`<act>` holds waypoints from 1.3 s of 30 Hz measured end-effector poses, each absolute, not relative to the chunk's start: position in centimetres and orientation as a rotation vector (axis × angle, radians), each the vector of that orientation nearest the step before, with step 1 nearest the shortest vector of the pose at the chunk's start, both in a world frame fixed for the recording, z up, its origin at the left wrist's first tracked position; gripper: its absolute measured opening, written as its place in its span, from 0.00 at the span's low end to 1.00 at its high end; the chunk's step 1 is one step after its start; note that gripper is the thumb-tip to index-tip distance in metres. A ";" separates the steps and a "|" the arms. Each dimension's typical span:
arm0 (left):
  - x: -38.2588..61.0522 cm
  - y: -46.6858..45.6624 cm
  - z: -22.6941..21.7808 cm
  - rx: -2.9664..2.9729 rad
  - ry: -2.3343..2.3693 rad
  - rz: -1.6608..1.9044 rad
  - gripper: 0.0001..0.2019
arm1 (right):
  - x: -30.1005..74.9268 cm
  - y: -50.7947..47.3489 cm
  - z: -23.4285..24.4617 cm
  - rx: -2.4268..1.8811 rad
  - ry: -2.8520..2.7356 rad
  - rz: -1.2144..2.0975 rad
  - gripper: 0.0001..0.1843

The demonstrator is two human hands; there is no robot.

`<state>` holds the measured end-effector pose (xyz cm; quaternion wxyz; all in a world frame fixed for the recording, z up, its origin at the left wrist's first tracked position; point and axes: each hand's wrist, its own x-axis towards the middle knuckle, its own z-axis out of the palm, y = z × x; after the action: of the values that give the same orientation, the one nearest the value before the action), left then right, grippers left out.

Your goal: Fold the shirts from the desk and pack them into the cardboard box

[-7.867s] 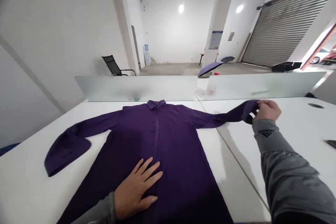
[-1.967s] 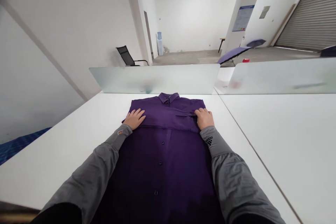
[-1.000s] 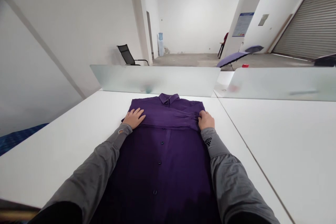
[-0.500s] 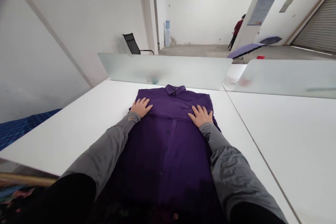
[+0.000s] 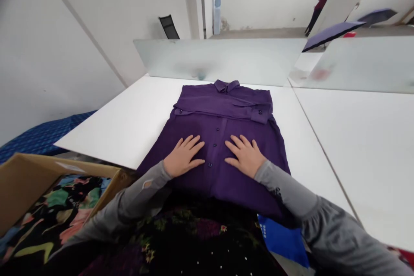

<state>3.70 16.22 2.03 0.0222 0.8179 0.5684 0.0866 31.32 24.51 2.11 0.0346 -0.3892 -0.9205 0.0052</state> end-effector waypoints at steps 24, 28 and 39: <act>5.4 5.6 -4.1 3.358 1.296 0.888 0.17 | 32.7 8.3 -7.3 -1.165 -1.794 1.682 0.24; 6.4 6.6 -4.9 3.476 1.183 0.814 0.16 | 31.5 8.7 -10.3 -1.154 -1.280 1.910 0.25; 5.1 5.1 -4.2 2.878 1.326 1.498 0.06 | 28.4 8.5 -7.6 -1.050 -1.309 1.920 0.24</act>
<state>5.11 5.07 -4.18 -0.1807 0.8075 0.3722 0.4204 28.43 8.46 -7.59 0.2916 -0.3938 -0.4911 0.7202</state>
